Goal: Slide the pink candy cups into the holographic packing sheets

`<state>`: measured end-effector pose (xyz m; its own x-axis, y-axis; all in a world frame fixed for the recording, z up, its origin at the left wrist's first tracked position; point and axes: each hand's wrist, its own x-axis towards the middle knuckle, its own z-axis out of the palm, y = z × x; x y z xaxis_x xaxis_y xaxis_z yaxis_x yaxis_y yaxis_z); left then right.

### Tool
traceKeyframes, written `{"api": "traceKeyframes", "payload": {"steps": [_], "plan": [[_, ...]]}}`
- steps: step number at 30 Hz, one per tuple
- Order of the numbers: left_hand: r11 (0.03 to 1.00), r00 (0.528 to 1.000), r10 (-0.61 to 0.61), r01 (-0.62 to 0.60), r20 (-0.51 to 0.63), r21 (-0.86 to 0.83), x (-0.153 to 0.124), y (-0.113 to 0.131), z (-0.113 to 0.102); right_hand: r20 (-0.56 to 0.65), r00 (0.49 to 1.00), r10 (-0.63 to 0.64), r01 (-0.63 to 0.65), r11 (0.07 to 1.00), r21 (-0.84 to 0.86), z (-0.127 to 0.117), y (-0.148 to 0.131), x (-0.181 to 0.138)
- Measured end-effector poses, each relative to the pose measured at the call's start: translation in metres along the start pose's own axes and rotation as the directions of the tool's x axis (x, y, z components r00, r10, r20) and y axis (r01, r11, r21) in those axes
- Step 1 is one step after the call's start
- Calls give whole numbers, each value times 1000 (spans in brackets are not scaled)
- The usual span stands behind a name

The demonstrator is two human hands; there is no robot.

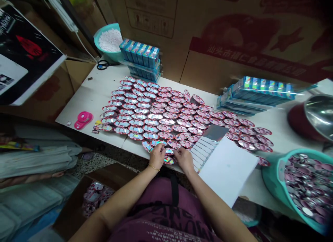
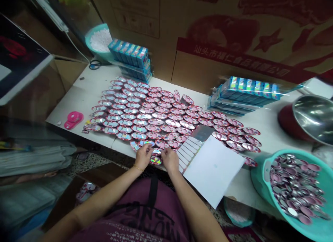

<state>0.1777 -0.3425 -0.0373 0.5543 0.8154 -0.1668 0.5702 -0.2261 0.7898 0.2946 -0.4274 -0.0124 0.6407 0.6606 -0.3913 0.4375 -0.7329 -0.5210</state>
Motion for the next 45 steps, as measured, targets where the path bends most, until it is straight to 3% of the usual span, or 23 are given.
{"api": "traceKeyframes", "payload": {"steps": [7, 15, 19, 22, 28, 31, 33, 35, 37, 38, 40, 42, 44, 45], "plan": [[999, 999, 24, -23, -23, 49, -2, 2, -2, 21, 1000, -17, 18, 998, -62, 0, 1, 4], [978, 989, 150, -147, -8, 148, -5, -4, 2, 42, 999, 0, 8, 986, -169, 4, 0, 6], [949, 976, 218, -217, 22, 229, -3, -3, 1, 59, 998, 39, -22, 965, -261, -2, -4, 4], [940, 978, 207, -195, -14, 281, -1, -1, -1, 87, 994, 70, -41, 951, -306, -9, -6, 4], [947, 990, 142, -140, 15, 289, 0, 1, -10, 169, 984, 50, 26, 908, -419, -14, -17, 15], [957, 984, 180, -179, 14, 229, 3, 14, -12, 165, 986, -32, 104, 887, -451, -30, -21, 16], [964, 972, 232, -236, 49, 126, 12, 31, -5, 46, 984, -173, 177, 900, -399, -52, -12, 12], [968, 959, 246, -251, 137, 17, 28, 54, 11, -212, 937, -278, 198, 921, -334, -77, 9, 9], [976, 935, 215, -211, 281, -46, 49, 80, 34, -452, 854, -256, 163, 958, -235, -96, 39, 8], [982, 913, 186, -179, 362, -52, 59, 93, 47, -517, 834, -195, 141, 980, -141, -101, 56, 10], [991, 866, 131, -134, 483, -29, 75, 115, 74, -548, 836, 3, 101, 982, 159, -101, 87, 16], [995, 858, 96, -102, 504, -16, 84, 131, 97, -508, 839, 194, 81, 879, 470, -94, 113, 22], [997, 877, 44, -7, 479, -78, 84, 139, 115, -483, 828, 284, 101, 772, 627, -87, 129, 23], [987, 879, 18, 59, 476, -147, 82, 141, 122, -487, 829, 275, 122, 761, 637, -87, 133, 21]]}}
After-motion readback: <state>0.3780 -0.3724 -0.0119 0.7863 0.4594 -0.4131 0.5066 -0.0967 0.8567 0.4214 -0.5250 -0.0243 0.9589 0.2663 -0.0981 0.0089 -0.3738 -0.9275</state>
